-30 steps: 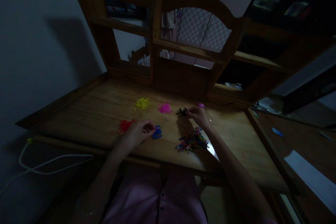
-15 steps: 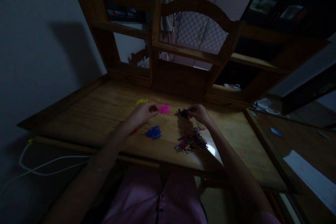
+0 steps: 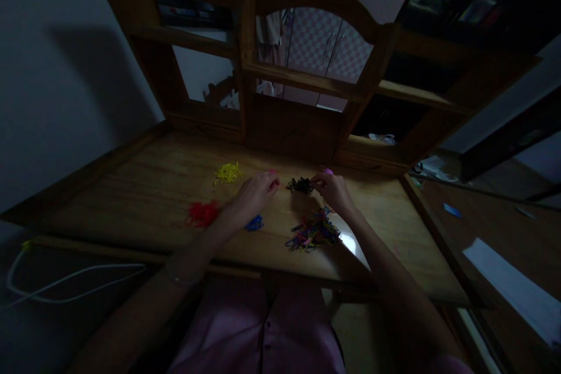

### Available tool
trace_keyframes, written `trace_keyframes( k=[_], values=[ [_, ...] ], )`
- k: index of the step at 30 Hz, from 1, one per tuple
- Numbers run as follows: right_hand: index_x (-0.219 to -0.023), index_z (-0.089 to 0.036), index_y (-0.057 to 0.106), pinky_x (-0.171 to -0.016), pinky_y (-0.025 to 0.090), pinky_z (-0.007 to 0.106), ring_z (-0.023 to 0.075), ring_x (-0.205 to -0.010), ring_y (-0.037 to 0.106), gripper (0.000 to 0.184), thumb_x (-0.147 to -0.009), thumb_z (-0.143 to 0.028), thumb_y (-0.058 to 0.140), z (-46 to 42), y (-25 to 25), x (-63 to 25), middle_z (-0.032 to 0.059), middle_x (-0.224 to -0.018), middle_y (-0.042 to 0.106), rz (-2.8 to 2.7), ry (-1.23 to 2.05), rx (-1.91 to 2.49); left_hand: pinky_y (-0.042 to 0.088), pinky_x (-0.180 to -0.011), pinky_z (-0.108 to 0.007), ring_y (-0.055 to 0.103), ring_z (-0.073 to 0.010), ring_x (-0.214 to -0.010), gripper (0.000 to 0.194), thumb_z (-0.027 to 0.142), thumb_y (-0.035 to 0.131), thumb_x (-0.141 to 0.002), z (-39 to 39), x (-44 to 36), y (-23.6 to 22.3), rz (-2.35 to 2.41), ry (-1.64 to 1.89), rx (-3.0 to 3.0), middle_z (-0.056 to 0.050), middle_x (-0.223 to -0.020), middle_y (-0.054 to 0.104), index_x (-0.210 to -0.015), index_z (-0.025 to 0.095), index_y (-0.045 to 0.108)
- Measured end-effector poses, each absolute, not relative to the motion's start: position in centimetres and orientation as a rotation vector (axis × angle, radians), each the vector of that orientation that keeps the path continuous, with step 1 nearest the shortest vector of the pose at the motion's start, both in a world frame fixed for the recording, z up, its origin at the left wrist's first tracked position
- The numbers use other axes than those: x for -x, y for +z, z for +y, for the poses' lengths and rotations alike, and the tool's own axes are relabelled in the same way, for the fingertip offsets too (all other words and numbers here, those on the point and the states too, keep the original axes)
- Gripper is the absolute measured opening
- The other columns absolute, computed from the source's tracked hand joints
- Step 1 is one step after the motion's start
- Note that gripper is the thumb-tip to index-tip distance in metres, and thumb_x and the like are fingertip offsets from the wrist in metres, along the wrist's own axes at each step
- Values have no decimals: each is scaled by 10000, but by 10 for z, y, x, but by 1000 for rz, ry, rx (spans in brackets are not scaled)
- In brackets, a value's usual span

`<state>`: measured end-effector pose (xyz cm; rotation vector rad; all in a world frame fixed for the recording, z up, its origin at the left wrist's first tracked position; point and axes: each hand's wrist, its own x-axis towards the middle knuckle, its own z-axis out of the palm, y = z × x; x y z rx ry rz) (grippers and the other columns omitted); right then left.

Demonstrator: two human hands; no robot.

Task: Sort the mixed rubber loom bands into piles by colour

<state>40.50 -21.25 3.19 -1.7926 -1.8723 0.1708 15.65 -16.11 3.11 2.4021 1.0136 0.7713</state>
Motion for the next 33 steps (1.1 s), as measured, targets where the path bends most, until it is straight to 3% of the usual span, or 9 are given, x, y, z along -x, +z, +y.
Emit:
trace_keyframes(
  k=[5, 11, 14, 21, 25, 33],
  values=[
    [-917, -214, 717, -647, 420, 257, 163, -666, 623, 126, -849, -209, 611, -204, 23, -403, 28, -763, 698, -1864, 149, 1824, 472, -746, -297, 613, -186, -826, 103, 202, 543, -870, -229, -168, 20, 857, 732, -2348, -34, -912, 647, -899, 214, 641],
    [-920, -203, 718, -822, 428, 297, 194, -891, 630, 214, -931, -195, 505, -210, 32, -393, 84, -984, 695, -1933, 116, 1742, 486, -750, -293, 623, -187, -843, 69, 224, 590, -861, -265, -163, -6, 931, 677, -2162, -37, -922, 645, -903, 213, 643],
    [-990, -213, 703, -855, 437, 331, 202, -911, 613, 212, -932, -188, 501, -233, 42, -392, 86, -1013, 675, -1970, 104, 1636, 485, -757, -300, 612, -186, -837, 48, 244, 606, -856, -268, -160, -14, 973, 611, -2126, -41, -933, 620, -871, 216, 642],
    [-1036, -222, 688, -836, 477, 347, 197, -926, 604, 220, -861, -127, 592, -298, 46, -400, 62, -987, 663, -2124, 395, 1540, 443, -809, -322, 579, -198, -887, 106, 251, 507, -907, -275, -158, -8, 975, 611, -2058, -33, -921, 604, -848, 222, 591],
    [-1063, -219, 685, -878, 471, 372, 219, -997, 577, 266, -836, -97, 618, -308, 36, -398, 73, -1016, 654, -2167, 370, 1586, 438, -755, -294, 600, -189, -832, 142, 325, 486, -917, -275, -156, -8, 1020, 675, -1732, -12, -846, 632, -853, 224, 563],
    [-975, -208, 679, -840, 470, 338, 203, -928, 573, 184, -860, -89, 599, -305, 19, -395, 54, -939, 648, -2113, 420, 1640, 428, -630, -203, 619, -139, -766, 231, 326, 650, -828, -279, -146, -7, 889, 732, -1042, -39, -843, 668, -993, 167, 615]
  ],
)
